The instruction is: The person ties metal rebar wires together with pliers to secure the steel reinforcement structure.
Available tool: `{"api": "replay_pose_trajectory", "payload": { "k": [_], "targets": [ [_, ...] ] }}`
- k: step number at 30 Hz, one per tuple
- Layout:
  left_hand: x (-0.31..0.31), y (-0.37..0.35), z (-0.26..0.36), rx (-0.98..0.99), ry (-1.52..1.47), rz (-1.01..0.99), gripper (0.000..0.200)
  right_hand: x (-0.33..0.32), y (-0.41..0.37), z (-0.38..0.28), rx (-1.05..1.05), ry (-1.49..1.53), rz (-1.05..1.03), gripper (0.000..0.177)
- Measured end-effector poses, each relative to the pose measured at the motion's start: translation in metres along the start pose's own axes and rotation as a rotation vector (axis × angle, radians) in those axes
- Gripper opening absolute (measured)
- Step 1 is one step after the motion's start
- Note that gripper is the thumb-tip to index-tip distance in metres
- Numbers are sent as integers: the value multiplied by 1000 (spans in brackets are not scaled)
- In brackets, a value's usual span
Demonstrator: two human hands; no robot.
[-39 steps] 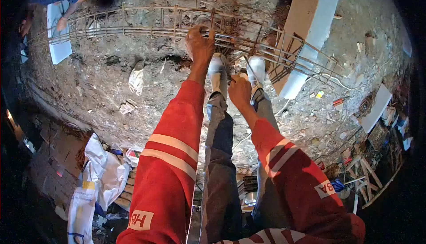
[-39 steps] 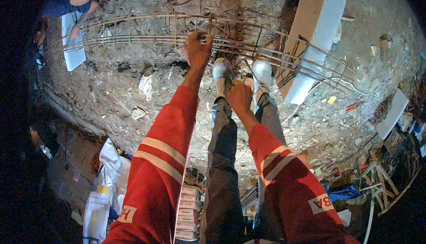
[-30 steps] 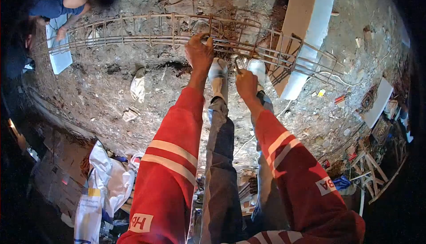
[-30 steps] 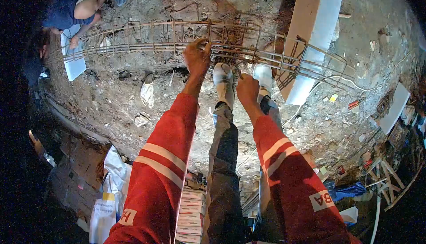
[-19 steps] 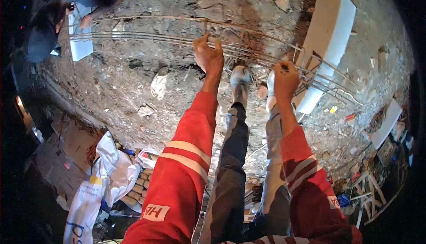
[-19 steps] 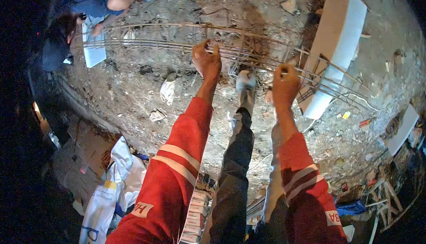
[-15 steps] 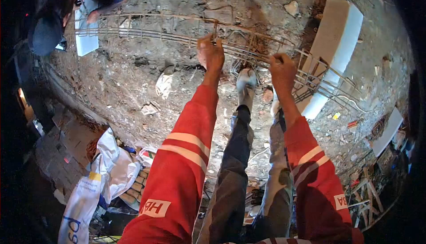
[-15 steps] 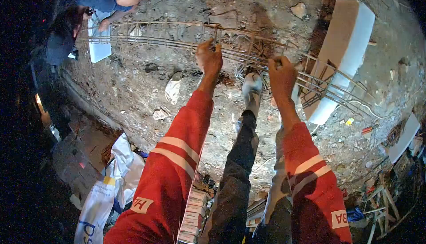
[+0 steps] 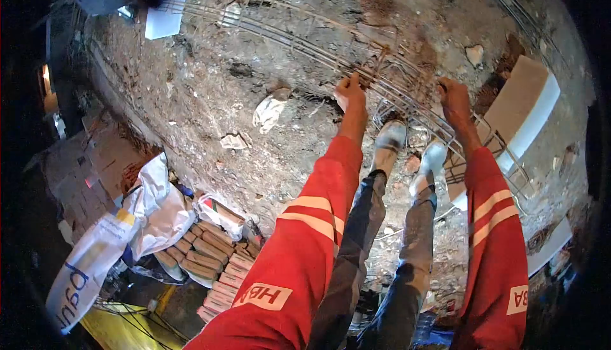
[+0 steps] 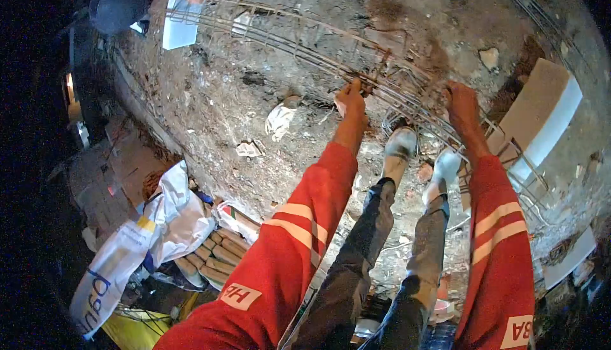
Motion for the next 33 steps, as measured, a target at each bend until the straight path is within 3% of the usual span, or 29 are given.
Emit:
{"api": "replay_pose_trajectory", "payload": {
  "k": [2, 5, 8, 12, 13, 14, 16, 18, 22, 24, 26, 28, 29, 33],
  "targets": [
    [-13, 1, -3, 50, -52, -15, 32, -10, 0, -7, -12, 9, -17, 16],
    [-15, -14, 28, -12, 244, -53, 29, -9, -1, -9, 10, -49, -9, 15],
    [-12, -12, 32, -113, 342, 30, 28, 12, 5, 10, 14, -153, 64, 13],
    [-8, 4, 7, -129, 313, 86, 30, 1, -3, -5, 3, -170, 73, 14],
    [-6, -13, 30, -176, 230, 18, 31, -4, -5, -11, 58, -207, 86, 15],
    [-6, 3, 10, -126, 235, 57, 40, -8, -8, -17, 114, -242, 100, 17],
    [-5, -16, 40, -127, 380, 218, 37, -20, -14, -45, 166, -237, 137, 21],
    [-6, -16, 45, -141, 255, 154, 41, -24, -21, -58, 206, -194, 242, 21],
    [-6, -12, 43, -68, 354, 101, 37, -4, -36, -64, 139, -1, 291, 18],
    [-7, 2, 24, -3, 180, -31, 33, 4, -49, -76, 166, 18, 344, 15],
    [-8, 12, 11, 51, 247, -79, 31, 19, -61, -70, 311, 181, 283, 13],
    [-8, 1, 25, 49, 147, -158, 32, 32, -69, -52, 328, 220, 274, 12],
    [-9, 18, 3, 274, 278, -62, 28, 35, -72, -39, 330, 224, 332, 13],
    [-3, 4, 22, 28, 331, -42, 32, 20, -89, -17, 392, 299, 328, 19]
  ]
}}
Point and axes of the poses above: each hand's wrist, its own y-axis towards the middle knuckle, its own x-axis out of the palm, z = x × y, the point moved 4 cm from there along y, towards the middle knuckle, and after that the axes turned 14 degrees about -z, right-handed, at the moved point
